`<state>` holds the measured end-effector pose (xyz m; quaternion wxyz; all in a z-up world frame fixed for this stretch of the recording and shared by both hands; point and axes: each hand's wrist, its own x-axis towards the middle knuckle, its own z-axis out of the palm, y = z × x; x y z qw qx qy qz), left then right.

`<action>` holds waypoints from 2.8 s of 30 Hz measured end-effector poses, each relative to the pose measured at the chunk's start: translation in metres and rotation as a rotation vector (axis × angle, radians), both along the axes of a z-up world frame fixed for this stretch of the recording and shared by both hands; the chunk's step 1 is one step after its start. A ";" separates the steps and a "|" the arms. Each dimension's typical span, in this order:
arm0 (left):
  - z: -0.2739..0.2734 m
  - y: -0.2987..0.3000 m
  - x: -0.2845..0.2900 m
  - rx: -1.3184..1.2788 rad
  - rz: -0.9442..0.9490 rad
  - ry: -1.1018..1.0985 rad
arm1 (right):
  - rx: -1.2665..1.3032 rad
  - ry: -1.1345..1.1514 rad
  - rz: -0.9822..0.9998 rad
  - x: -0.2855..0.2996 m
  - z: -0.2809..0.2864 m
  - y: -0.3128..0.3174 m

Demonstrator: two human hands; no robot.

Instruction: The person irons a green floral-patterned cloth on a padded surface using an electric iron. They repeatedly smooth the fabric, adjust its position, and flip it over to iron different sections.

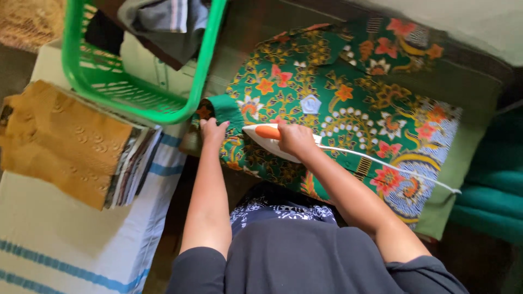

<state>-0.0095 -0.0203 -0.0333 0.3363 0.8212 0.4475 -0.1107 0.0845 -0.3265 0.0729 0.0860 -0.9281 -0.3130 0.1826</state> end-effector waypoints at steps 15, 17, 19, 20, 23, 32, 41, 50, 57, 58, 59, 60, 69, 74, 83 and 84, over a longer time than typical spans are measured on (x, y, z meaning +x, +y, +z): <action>0.019 -0.006 0.011 -0.036 0.089 0.105 | 0.016 -0.233 -0.033 -0.014 0.022 -0.147; 0.033 -0.012 0.011 -0.036 0.073 0.099 | 0.047 -0.255 -0.034 -0.013 0.014 -0.146; 0.040 -0.014 0.010 -0.035 0.061 0.093 | 0.079 -0.277 -0.030 -0.012 0.008 -0.145; 0.040 -0.014 0.011 -0.027 0.071 0.098 | 0.095 -0.320 -0.024 -0.012 0.006 -0.145; 0.038 -0.010 0.009 -0.007 0.065 0.094 | 0.133 -0.424 -0.018 -0.015 0.004 -0.144; -0.012 0.013 0.002 0.060 -0.047 0.008 | 0.073 -0.121 -0.081 -0.009 -0.007 -0.156; -0.021 0.020 -0.001 0.109 -0.069 0.020 | -0.104 -0.006 -0.180 -0.021 -0.024 -0.280; -0.016 0.016 -0.002 0.149 -0.017 0.023 | -0.085 -0.115 -0.253 -0.035 -0.028 -0.443; -0.012 0.018 -0.001 0.109 -0.027 0.026 | -0.236 -0.371 -0.337 -0.041 -0.013 -0.538; -0.009 0.016 0.000 0.110 -0.011 0.026 | -0.232 -0.374 -0.322 -0.042 -0.007 -0.538; -0.007 0.015 0.001 0.095 -0.022 0.042 | -0.245 -0.378 -0.347 -0.042 -0.001 -0.536; -0.003 0.014 0.003 0.081 -0.026 0.052 | -0.255 -0.388 -0.367 -0.037 0.004 -0.534; -0.002 0.018 -0.003 -0.077 -0.033 0.044 | -0.103 -0.372 -0.232 0.031 -0.008 -0.361; 0.014 0.011 -0.001 -0.096 -0.017 0.032 | -0.035 -0.307 -0.140 0.066 -0.007 -0.244; 0.022 0.011 0.000 -0.175 0.031 -0.002 | 0.247 -0.552 0.180 0.096 -0.006 -0.055; 0.024 0.009 0.000 -0.183 0.037 0.016 | 0.274 -0.547 0.189 0.095 -0.005 -0.039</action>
